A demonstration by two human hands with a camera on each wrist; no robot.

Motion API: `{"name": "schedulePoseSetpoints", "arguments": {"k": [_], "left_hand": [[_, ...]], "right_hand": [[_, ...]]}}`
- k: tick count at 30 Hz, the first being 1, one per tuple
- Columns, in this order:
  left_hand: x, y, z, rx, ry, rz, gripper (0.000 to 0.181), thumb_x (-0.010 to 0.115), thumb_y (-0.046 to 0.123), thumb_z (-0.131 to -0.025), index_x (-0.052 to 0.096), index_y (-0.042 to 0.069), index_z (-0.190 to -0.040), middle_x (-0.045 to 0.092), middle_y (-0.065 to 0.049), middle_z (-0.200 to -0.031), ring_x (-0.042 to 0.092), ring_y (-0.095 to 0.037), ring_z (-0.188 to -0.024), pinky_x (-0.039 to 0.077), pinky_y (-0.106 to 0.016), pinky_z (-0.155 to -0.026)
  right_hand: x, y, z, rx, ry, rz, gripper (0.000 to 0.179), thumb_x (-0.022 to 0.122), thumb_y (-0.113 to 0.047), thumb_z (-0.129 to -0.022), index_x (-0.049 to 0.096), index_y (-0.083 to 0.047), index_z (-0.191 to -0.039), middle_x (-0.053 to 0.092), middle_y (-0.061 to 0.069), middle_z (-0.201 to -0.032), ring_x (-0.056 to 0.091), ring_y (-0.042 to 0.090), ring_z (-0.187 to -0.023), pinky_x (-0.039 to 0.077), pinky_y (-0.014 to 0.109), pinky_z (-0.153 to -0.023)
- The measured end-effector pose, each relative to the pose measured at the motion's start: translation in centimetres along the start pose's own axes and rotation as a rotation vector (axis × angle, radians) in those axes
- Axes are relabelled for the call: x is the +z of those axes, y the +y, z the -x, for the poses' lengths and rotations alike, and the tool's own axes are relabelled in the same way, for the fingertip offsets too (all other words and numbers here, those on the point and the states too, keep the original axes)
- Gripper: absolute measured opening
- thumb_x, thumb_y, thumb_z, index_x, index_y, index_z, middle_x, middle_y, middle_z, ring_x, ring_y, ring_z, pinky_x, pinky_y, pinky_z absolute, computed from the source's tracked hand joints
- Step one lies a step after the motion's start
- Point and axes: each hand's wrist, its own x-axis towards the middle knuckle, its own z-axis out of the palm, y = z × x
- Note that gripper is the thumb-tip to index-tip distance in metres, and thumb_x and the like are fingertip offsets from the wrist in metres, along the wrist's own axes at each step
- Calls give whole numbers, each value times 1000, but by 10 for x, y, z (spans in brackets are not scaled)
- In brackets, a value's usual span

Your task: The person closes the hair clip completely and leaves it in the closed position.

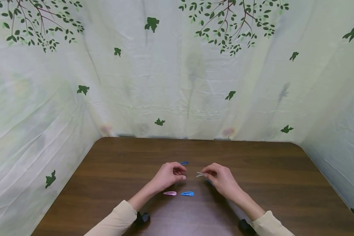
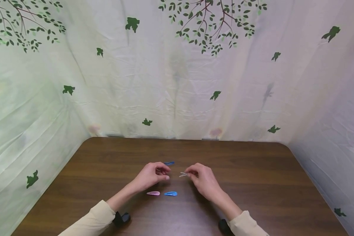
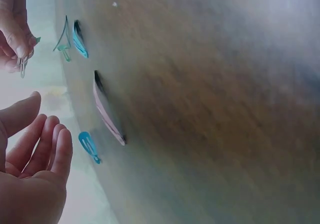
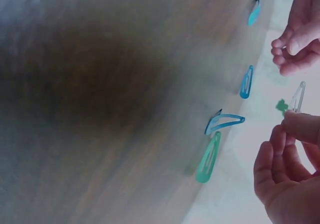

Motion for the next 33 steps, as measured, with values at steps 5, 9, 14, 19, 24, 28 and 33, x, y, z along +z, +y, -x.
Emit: {"name": "schedulePoseSetpoints", "arguments": {"k": [5,9,14,19,24,28,33], "left_hand": [[-1,6,4,11,-2,-11,23,78,6,-83,72,1,-104,69,-9,-96,63,-12,-80,53,-25,-74],[-1,11,8,24,11,-21,24,79,7,-82,72,1,-105,69,-10,-98,64,-13,-81,53,-25,-74],[-1,18,12,50,24,-25,24,79,7,-82,72,2,-105,69,-10,-99,63,-12,-82,53,-26,-76],[-1,26,16,71,27,0,23,79,6,-82,72,5,-105,68,-10,-101,65,-19,-88,53,-27,-78],[-1,32,19,70,35,27,23,79,7,-82,73,13,-103,68,-1,-99,65,-24,-91,53,-31,-81],[-1,38,21,92,42,22,23,80,8,-82,73,15,-102,66,10,-96,65,-25,-92,53,-34,-82],[-1,46,25,109,33,14,23,80,12,-83,72,17,-104,65,12,-98,64,-25,-94,53,-35,-84]], "right_hand": [[-3,-3,3,-10,40,-19,23,77,1,-82,75,-18,-93,65,-11,-87,62,5,-75,53,26,-69],[-7,-8,6,1,59,-44,24,77,1,-82,75,-21,-93,65,-12,-85,61,4,-73,53,26,-66],[-12,-16,10,47,53,-85,24,77,-3,-84,75,-24,-95,64,-14,-86,60,5,-73,52,25,-63],[-18,-24,15,69,55,-137,25,76,-5,-85,74,-27,-97,64,-13,-86,61,8,-73,50,26,-61],[-23,-30,19,39,53,-167,24,76,-8,-87,73,-28,-99,64,-12,-85,62,9,-74,51,29,-64],[-27,-32,22,3,53,-167,24,76,-9,-87,73,-28,-100,64,-13,-87,61,9,-77,52,30,-68],[-30,-34,27,-21,54,-158,24,75,-9,-87,73,-29,-99,67,-9,-91,61,8,-79,52,28,-70]]}}
